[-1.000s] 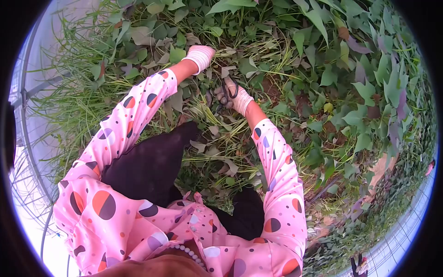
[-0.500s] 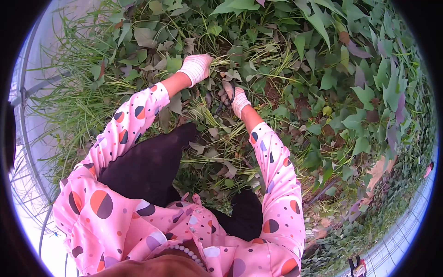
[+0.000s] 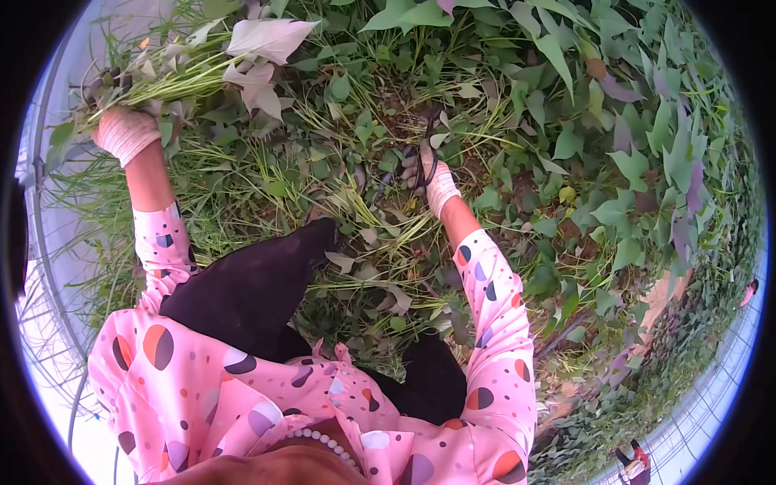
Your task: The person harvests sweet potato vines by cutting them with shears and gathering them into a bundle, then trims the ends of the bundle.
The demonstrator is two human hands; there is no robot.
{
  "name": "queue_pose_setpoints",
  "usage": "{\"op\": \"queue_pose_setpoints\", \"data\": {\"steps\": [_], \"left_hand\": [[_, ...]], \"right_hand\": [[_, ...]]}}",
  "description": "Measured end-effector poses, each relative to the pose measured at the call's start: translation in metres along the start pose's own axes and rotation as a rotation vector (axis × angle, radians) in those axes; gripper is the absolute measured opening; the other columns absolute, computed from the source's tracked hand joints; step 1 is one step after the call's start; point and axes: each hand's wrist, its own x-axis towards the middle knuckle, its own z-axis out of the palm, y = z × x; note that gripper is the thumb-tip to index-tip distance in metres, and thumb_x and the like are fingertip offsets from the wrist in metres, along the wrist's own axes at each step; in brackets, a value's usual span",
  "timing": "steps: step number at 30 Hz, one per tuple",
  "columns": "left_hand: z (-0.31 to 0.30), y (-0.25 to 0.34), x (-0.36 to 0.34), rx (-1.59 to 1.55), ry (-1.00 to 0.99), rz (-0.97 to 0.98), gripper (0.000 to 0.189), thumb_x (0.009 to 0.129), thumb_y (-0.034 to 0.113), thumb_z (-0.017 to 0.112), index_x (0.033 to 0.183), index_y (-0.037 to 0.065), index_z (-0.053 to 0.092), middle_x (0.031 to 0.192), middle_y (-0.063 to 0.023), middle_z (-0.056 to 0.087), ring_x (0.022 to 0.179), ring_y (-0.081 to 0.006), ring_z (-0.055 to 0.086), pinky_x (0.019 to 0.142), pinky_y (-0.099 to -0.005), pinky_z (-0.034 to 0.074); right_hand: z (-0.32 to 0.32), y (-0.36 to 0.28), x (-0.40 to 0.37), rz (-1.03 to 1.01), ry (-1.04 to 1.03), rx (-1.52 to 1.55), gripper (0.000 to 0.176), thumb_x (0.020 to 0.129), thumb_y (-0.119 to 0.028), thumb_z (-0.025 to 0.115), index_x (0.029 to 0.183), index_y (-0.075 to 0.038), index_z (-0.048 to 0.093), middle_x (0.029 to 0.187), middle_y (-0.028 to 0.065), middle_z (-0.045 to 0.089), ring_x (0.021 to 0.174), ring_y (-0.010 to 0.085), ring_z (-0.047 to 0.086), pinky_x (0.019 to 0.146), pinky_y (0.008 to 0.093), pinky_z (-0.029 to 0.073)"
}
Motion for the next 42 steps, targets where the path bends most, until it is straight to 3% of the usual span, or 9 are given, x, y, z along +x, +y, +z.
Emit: {"op": "queue_pose_setpoints", "data": {"steps": [5, 7, 12, 17, 19, 21, 27, 37, 42], "left_hand": [[0.040, 0.026, -0.075, 1.586, -0.210, 1.041, 0.047, 0.085, 0.011, 0.058, 0.131, 0.006, 0.050, 0.086, -0.0048, 0.063, 0.075, -0.0208, 0.060, 0.068, -0.0357, 0.047], [0.062, 0.016, -0.098, 1.303, -0.415, 1.164, 0.027, 0.083, 0.002, 0.053, 0.107, 0.008, 0.066, 0.084, -0.0069, 0.065, 0.074, -0.0231, 0.061, 0.067, -0.0342, 0.047], [0.117, -0.008, -0.158, 0.176, -1.091, -0.316, 0.042, 0.087, -0.003, 0.058, 0.127, -0.001, 0.046, 0.117, -0.0089, 0.059, 0.105, -0.0171, 0.058, 0.094, -0.0311, 0.049], [0.150, -0.088, -0.186, 0.382, -1.416, 0.135, 0.042, 0.084, 0.009, 0.064, 0.124, 0.001, 0.052, 0.111, -0.0104, 0.065, 0.099, -0.0190, 0.063, 0.085, -0.0283, 0.051], [0.164, -0.115, -0.195, 0.483, -1.407, 0.250, 0.033, 0.080, 0.015, 0.064, 0.110, 0.004, 0.059, 0.095, -0.0197, 0.065, 0.088, -0.0366, 0.063, 0.076, -0.0395, 0.052], [0.175, -0.072, -0.202, 0.819, -1.461, 0.492, 0.038, 0.084, 0.013, 0.060, 0.121, 0.005, 0.053, 0.101, -0.0169, 0.065, 0.091, -0.0329, 0.063, 0.080, -0.0361, 0.052], [0.136, -0.180, -0.095, 0.576, -1.167, 0.228, 0.024, 0.083, 0.011, 0.059, 0.104, 0.001, 0.063, 0.084, -0.0220, 0.067, 0.073, -0.0359, 0.065, 0.068, -0.0400, 0.052], [0.050, 0.052, -0.055, 0.690, -0.477, 0.674, 0.030, 0.076, -0.004, 0.063, 0.105, 0.000, 0.066, 0.094, -0.0087, 0.071, 0.084, -0.0167, 0.066, 0.076, -0.0282, 0.051], [0.061, 0.043, -0.085, 0.085, -0.634, -0.119, 0.018, 0.091, 0.015, 0.058, 0.097, 0.000, 0.064, 0.080, -0.0064, 0.066, 0.069, -0.0147, 0.063, 0.064, -0.0292, 0.052]], "right_hand": [[0.003, -0.027, 0.001, 0.052, -0.061, -0.126, 0.072, 0.083, -0.075, 0.042, 0.087, -0.006, 0.064, 0.060, 0.0001, 0.061, 0.045, 0.0089, 0.052, 0.039, 0.0227, 0.032], [0.005, -0.034, 0.001, -0.003, -0.072, -0.202, 0.071, 0.085, -0.073, 0.044, 0.090, -0.004, 0.063, 0.060, 0.0002, 0.060, 0.045, 0.0083, 0.052, 0.038, 0.0208, 0.032], [0.020, -0.037, 0.012, -0.017, -0.106, -0.336, 0.070, 0.084, -0.073, 0.044, 0.085, -0.006, 0.065, 0.058, -0.0007, 0.061, 0.046, 0.0089, 0.053, 0.039, 0.0232, 0.032], [0.045, -0.019, 0.025, -0.025, -0.135, -0.454, 0.074, 0.085, -0.073, 0.042, 0.087, -0.003, 0.064, 0.062, 0.0064, 0.062, 0.050, 0.0162, 0.058, 0.047, 0.0286, 0.044], [0.034, 0.022, 0.088, -0.441, -0.111, -1.353, 0.054, 0.094, -0.043, 0.037, 0.107, 0.002, 0.065, 0.107, 0.0256, 0.063, 0.105, 0.0389, 0.058, 0.095, 0.0421, 0.044], [0.045, 0.011, 0.059, -0.276, -0.079, -1.435, 0.055, 0.095, -0.043, 0.036, 0.108, 0.002, 0.064, 0.116, 0.0257, 0.059, 0.112, 0.0381, 0.055, 0.099, 0.0422, 0.042], [0.021, 0.008, 0.024, -0.281, -0.006, -1.386, 0.058, 0.094, -0.048, 0.037, 0.108, 0.002, 0.063, 0.109, 0.0265, 0.061, 0.107, 0.0397, 0.056, 0.095, 0.0439, 0.044], [-0.009, 0.035, 0.003, -0.208, 0.043, -1.265, 0.072, 0.089, -0.066, 0.037, 0.117, -0.003, 0.059, 0.109, 0.0290, 0.061, 0.110, 0.0431, 0.054, 0.095, 0.0454, 0.042], [-0.033, 0.037, -0.009, -0.524, -0.031, -0.864, 0.042, 0.095, -0.040, 0.054, 0.112, -0.002, 0.060, 0.082, 0.0167, 0.065, 0.071, 0.0303, 0.059, 0.068, 0.0359, 0.048]]}}
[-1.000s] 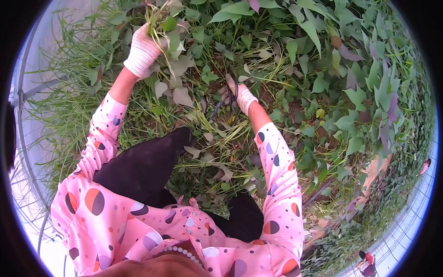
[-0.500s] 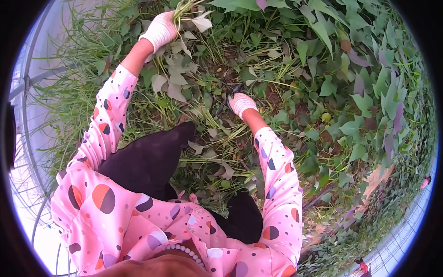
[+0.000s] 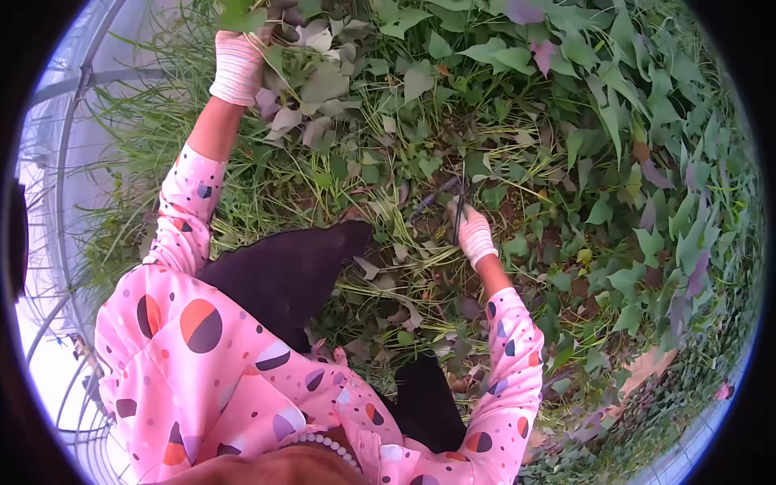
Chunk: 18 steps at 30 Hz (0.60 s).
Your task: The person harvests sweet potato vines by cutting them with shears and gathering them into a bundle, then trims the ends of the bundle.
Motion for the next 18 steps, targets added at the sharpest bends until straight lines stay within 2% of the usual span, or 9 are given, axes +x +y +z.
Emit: {"op": "queue_pose_setpoints", "data": {"steps": [1, 3, 6, 7, 9, 13, 14, 15, 18], "left_hand": [[0.002, -0.005, -0.004, -0.071, -0.133, -0.007, 0.028, 0.095, 0.026, 0.058, 0.105, 0.000, 0.062, 0.085, -0.0062, 0.066, 0.074, -0.0137, 0.064, 0.068, -0.0272, 0.054], [0.022, 0.011, -0.022, -0.268, -0.224, -0.117, 0.036, 0.093, 0.034, 0.060, 0.106, 0.000, 0.062, 0.086, -0.0088, 0.066, 0.075, -0.0179, 0.065, 0.070, -0.0321, 0.056], [0.049, 0.021, -0.050, -0.619, -0.320, -0.229, 0.039, 0.091, 0.038, 0.063, 0.103, 0.000, 0.061, 0.086, -0.0097, 0.066, 0.077, -0.0200, 0.066, 0.072, -0.0331, 0.056], [0.060, 0.034, -0.063, -0.674, -0.380, -0.235, 0.040, 0.091, 0.039, 0.062, 0.102, 0.001, 0.061, 0.087, -0.0100, 0.065, 0.077, -0.0214, 0.067, 0.072, -0.0337, 0.057], [0.082, 0.048, -0.085, -0.792, -0.458, -0.329, 0.041, 0.091, 0.040, 0.061, 0.102, 0.001, 0.060, 0.088, -0.0102, 0.065, 0.078, -0.0216, 0.066, 0.072, -0.0336, 0.056], [0.107, 0.099, -0.122, -0.745, -0.751, -0.268, 0.049, 0.092, 0.051, 0.054, 0.099, 0.003, 0.059, 0.087, -0.0074, 0.063, 0.077, -0.0191, 0.066, 0.068, -0.0324, 0.056], [0.113, 0.113, -0.130, -0.725, -0.828, -0.209, 0.050, 0.092, 0.052, 0.053, 0.097, 0.003, 0.059, 0.087, -0.0069, 0.063, 0.077, -0.0180, 0.066, 0.069, -0.0306, 0.055], [0.112, 0.130, -0.137, -0.813, -0.909, -0.262, 0.044, 0.090, 0.042, 0.062, 0.106, 0.001, 0.061, 0.093, -0.0089, 0.065, 0.082, -0.0184, 0.064, 0.075, -0.0320, 0.054], [0.109, 0.198, -0.166, -0.585, -0.966, -0.188, 0.053, 0.093, 0.053, 0.052, 0.106, 0.002, 0.061, 0.091, -0.0056, 0.064, 0.084, -0.0172, 0.065, 0.073, -0.0294, 0.054]], "right_hand": [[-0.013, -0.034, -0.019, 0.031, 0.035, 0.308, 0.036, 0.094, -0.034, 0.058, 0.109, -0.002, 0.062, 0.077, 0.0084, 0.065, 0.067, 0.0168, 0.060, 0.059, 0.0301, 0.047], [-0.040, -0.079, -0.045, 0.124, 0.075, 0.514, 0.029, 0.095, -0.027, 0.057, 0.102, 0.000, 0.062, 0.079, 0.0061, 0.067, 0.066, 0.0096, 0.059, 0.060, 0.0231, 0.045], [-0.082, -0.178, -0.102, 0.074, 0.284, 0.553, 0.019, 0.092, -0.020, 0.060, 0.098, -0.002, 0.062, 0.076, 0.0052, 0.066, 0.060, 0.0069, 0.056, 0.056, 0.0211, 0.042], [-0.093, -0.201, -0.119, 0.002, 0.354, 0.514, 0.012, 0.090, -0.013, 0.061, 0.095, -0.003, 0.062, 0.076, 0.0051, 0.066, 0.060, 0.0076, 0.056, 0.056, 0.0217, 0.043], [-0.111, -0.243, -0.154, -0.180, 0.468, 0.492, 0.015, 0.085, -0.013, 0.067, 0.094, -0.003, 0.063, 0.077, 0.0037, 0.066, 0.061, 0.0078, 0.057, 0.055, 0.0214, 0.043], [-0.100, -0.309, -0.212, -0.345, 0.591, 0.414, 0.012, 0.085, -0.007, 0.065, 0.096, -0.002, 0.065, 0.082, 0.0018, 0.066, 0.064, 0.0061, 0.056, 0.056, 0.0208, 0.044], [-0.098, -0.320, -0.227, -0.274, 0.545, 0.362, 0.017, 0.085, -0.010, 0.068, 0.099, -0.002, 0.065, 0.085, 0.0020, 0.066, 0.068, 0.0061, 0.057, 0.059, 0.0211, 0.045], [-0.091, -0.325, -0.236, -0.283, 0.556, 0.366, 0.026, 0.083, -0.012, 0.071, 0.105, -0.001, 0.063, 0.089, 0.0025, 0.066, 0.073, 0.0061, 0.058, 0.064, 0.0225, 0.048], [-0.071, -0.335, -0.261, -0.365, 0.546, 0.437, 0.044, 0.078, -0.015, 0.078, 0.114, 0.000, 0.059, 0.094, 0.0031, 0.066, 0.077, 0.0078, 0.058, 0.071, 0.0249, 0.051]]}}
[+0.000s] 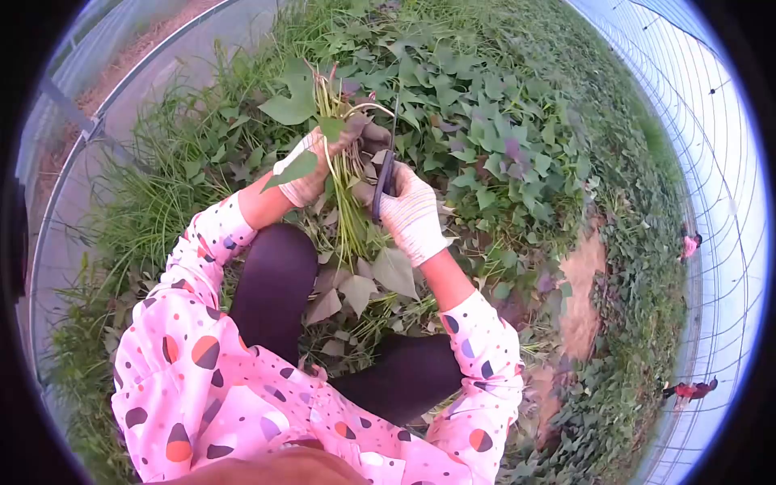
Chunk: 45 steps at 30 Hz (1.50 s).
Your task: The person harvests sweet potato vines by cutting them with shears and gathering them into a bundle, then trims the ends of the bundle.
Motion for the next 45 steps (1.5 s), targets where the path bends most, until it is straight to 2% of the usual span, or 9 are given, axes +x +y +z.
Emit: {"op": "queue_pose_setpoints", "data": {"steps": [7, 15, 23, 29, 32, 36, 41, 43, 45], "left_hand": [[0.066, 0.010, 0.003, -0.359, -0.027, 0.311, 0.038, 0.092, 0.032, 0.063, 0.118, 0.005, 0.058, 0.112, -0.0079, 0.065, 0.094, -0.0171, 0.064, 0.080, -0.0320, 0.055], [0.087, -0.042, -0.010, -0.068, -0.080, -0.158, 0.036, 0.088, 0.026, 0.066, 0.116, 0.004, 0.059, 0.092, -0.0001, 0.063, 0.078, -0.0092, 0.059, 0.069, -0.0251, 0.050], [0.084, -0.031, -0.019, 0.085, -0.059, -0.258, 0.046, 0.087, 0.050, 0.065, 0.102, 0.007, 0.062, 0.079, 0.0029, 0.059, 0.068, -0.0062, 0.057, 0.056, -0.0247, 0.047], [0.068, -0.026, -0.029, 0.550, -0.003, -0.372, 0.066, 0.084, 0.065, 0.058, 0.120, 0.010, 0.062, 0.106, -0.0068, 0.064, 0.092, -0.0152, 0.057, 0.082, -0.0363, 0.048], [0.066, 0.008, -0.058, 0.412, -0.093, -0.200, 0.047, 0.082, 0.032, 0.074, 0.118, 0.004, 0.062, 0.102, -0.0036, 0.067, 0.090, -0.0117, 0.063, 0.079, -0.0294, 0.051], [0.050, 0.047, -0.078, 0.315, -0.119, -0.244, 0.037, 0.078, 0.015, 0.062, 0.114, 0.005, 0.065, 0.093, -0.0012, 0.066, 0.077, -0.0096, 0.060, 0.068, -0.0256, 0.049], [0.099, 0.025, -0.076, 0.315, 0.202, -0.398, 0.035, 0.093, 0.035, 0.055, 0.110, 0.007, 0.064, 0.098, -0.0055, 0.066, 0.075, -0.0149, 0.061, 0.072, -0.0331, 0.049], [0.091, -0.006, -0.063, 0.412, 0.226, -0.227, 0.036, 0.095, 0.040, 0.052, 0.111, 0.009, 0.061, 0.098, -0.0076, 0.065, 0.088, -0.0210, 0.061, 0.079, -0.0389, 0.048], [0.092, 0.017, -0.068, 0.218, 0.128, -0.507, 0.039, 0.094, 0.043, 0.052, 0.112, 0.009, 0.060, 0.108, -0.0097, 0.064, 0.098, -0.0224, 0.060, 0.085, -0.0415, 0.048]], "right_hand": [[-0.001, -0.044, -0.058, 0.009, 0.195, 0.096, 0.035, 0.077, -0.017, 0.076, 0.104, 0.001, 0.063, 0.081, -0.0001, 0.064, 0.066, 0.0056, 0.051, 0.059, 0.0218, 0.044], [-0.016, -0.006, -0.091, -0.071, 0.344, 0.327, 0.028, 0.080, -0.017, 0.072, 0.102, -0.001, 0.066, 0.081, -0.0010, 0.064, 0.064, 0.0051, 0.052, 0.057, 0.0214, 0.043], [-0.018, -0.002, -0.094, -0.037, 0.102, 0.219, 0.038, 0.078, -0.018, 0.074, 0.109, -0.001, 0.062, 0.088, 0.0005, 0.064, 0.071, 0.0083, 0.058, 0.063, 0.0233, 0.048], [0.002, 0.015, -0.085, 0.024, 0.242, -0.015, 0.032, 0.072, -0.014, 0.073, 0.097, 0.002, 0.063, 0.072, 0.0022, 0.061, 0.057, 0.0100, 0.053, 0.053, 0.0260, 0.044], [-0.002, 0.009, -0.098, -0.006, 0.238, 0.264, 0.026, 0.073, -0.009, 0.066, 0.097, 0.000, 0.065, 0.074, 0.0023, 0.062, 0.060, 0.0105, 0.052, 0.055, 0.0268, 0.043], [-0.009, 0.012, -0.096, 0.036, 0.265, 0.270, 0.025, 0.074, -0.013, 0.070, 0.096, -0.003, 0.063, 0.069, -0.0004, 0.058, 0.055, 0.0096, 0.050, 0.051, 0.0243, 0.040], [0.005, 0.012, -0.093, 0.042, 0.193, 0.279, 0.027, 0.073, -0.009, 0.068, 0.098, 0.001, 0.064, 0.072, 0.0017, 0.060, 0.059, 0.0110, 0.051, 0.057, 0.0263, 0.044], [0.013, 0.018, -0.088, 0.038, 0.167, 0.212, 0.021, 0.074, -0.010, 0.067, 0.093, -0.002, 0.064, 0.069, 0.0005, 0.058, 0.055, 0.0105, 0.049, 0.053, 0.0257, 0.042], [0.021, 0.022, -0.091, 0.096, 0.187, 0.364, 0.016, 0.074, -0.012, 0.066, 0.089, -0.005, 0.065, 0.065, -0.0009, 0.057, 0.051, 0.0097, 0.048, 0.048, 0.0246, 0.038]]}}
